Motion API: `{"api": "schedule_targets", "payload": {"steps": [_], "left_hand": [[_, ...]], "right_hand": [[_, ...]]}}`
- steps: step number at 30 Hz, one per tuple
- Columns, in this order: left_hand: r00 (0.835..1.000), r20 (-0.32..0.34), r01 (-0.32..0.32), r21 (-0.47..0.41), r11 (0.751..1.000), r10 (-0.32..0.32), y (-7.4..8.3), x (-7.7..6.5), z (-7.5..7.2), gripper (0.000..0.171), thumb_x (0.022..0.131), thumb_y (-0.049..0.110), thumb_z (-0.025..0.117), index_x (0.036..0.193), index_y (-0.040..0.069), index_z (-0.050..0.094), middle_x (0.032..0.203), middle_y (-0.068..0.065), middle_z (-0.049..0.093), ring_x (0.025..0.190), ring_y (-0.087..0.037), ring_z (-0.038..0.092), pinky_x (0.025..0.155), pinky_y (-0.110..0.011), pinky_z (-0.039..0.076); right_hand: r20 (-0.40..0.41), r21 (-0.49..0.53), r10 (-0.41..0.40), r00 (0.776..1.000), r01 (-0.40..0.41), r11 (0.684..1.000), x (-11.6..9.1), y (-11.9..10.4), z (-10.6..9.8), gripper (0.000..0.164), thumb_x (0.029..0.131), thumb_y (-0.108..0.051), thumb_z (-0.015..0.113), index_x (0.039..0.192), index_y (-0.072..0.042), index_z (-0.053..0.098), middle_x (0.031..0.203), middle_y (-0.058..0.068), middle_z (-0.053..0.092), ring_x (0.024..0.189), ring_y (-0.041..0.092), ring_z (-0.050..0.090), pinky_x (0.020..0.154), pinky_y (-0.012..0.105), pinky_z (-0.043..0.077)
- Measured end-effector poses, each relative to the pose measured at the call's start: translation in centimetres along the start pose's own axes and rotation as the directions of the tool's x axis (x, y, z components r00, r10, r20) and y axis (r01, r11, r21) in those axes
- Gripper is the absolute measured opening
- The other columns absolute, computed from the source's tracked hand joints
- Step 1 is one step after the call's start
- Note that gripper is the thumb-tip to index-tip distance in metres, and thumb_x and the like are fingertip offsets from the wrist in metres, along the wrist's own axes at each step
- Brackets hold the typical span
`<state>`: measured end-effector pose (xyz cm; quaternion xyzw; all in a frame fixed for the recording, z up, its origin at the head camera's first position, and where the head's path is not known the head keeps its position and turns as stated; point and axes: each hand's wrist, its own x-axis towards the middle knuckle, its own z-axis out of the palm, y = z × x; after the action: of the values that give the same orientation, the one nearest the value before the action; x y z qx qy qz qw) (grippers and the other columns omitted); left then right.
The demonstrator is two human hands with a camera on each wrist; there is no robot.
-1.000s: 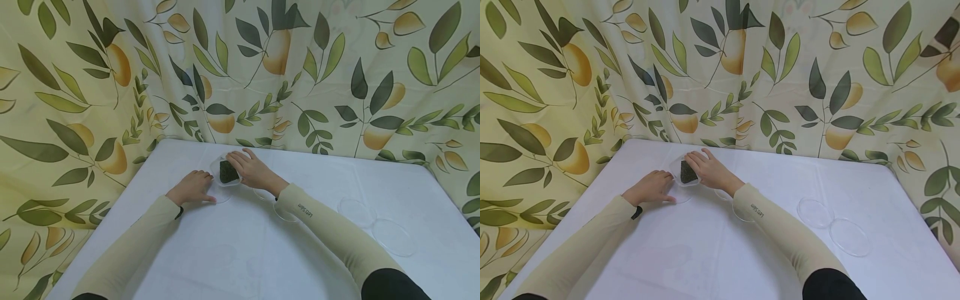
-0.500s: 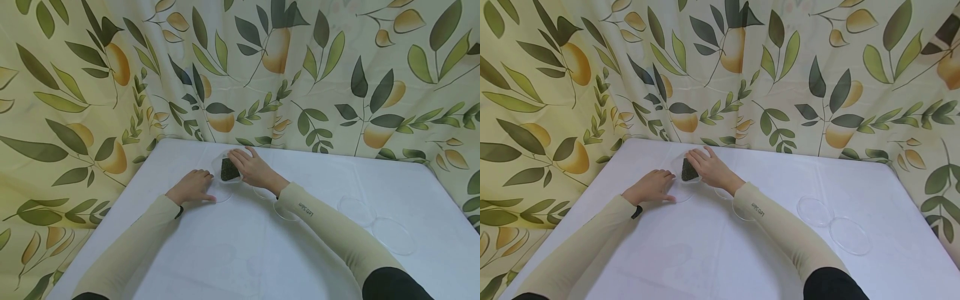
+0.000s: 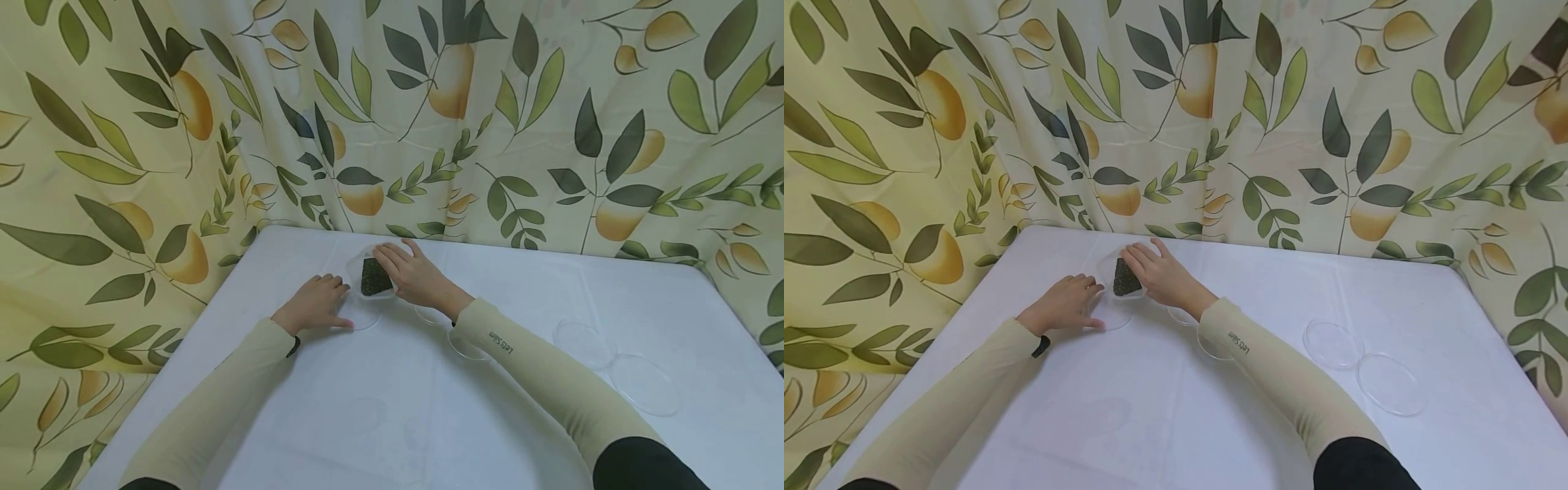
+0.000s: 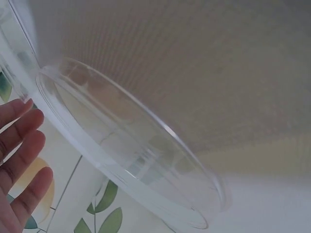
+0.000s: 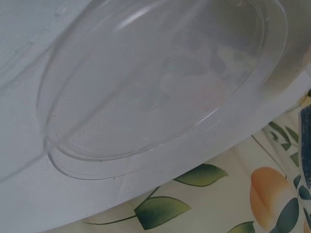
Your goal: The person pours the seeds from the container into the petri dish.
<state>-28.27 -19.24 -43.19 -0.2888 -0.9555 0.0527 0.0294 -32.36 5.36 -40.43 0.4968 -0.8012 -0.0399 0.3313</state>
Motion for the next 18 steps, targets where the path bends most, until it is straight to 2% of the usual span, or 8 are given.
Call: {"api": "schedule_targets", "payload": {"steps": [9, 18], "left_hand": [[1.000, 0.013, 0.006, 0.001, 1.000, -0.006, 0.08, -0.06, -0.08, 0.083, 0.072, 0.070, 0.061, 0.123, 0.005, 0.058, 0.115, -0.011, 0.061, 0.103, -0.026, 0.055, 0.084, -0.041, 0.047], [0.999, 0.040, 0.020, -0.004, 1.000, -0.020, 0.06, 0.03, -0.11, 0.085, 0.072, 0.071, 0.060, 0.125, 0.005, 0.057, 0.117, -0.011, 0.060, 0.105, -0.026, 0.055, 0.087, -0.041, 0.047]], "right_hand": [[-0.037, -0.037, -0.023, 0.999, 0.022, 0.999, -0.16, -0.02, 0.30, 0.077, 0.066, -0.019, 0.081, 0.132, -0.001, 0.046, 0.129, 0.012, 0.056, 0.120, 0.024, 0.053, 0.101, 0.048, 0.040], [-0.001, -0.052, -0.046, 0.999, 0.045, 0.998, -0.14, -0.16, 0.08, 0.080, 0.067, -0.023, 0.082, 0.134, -0.002, 0.045, 0.133, 0.011, 0.054, 0.124, 0.023, 0.051, 0.103, 0.047, 0.038]]}}
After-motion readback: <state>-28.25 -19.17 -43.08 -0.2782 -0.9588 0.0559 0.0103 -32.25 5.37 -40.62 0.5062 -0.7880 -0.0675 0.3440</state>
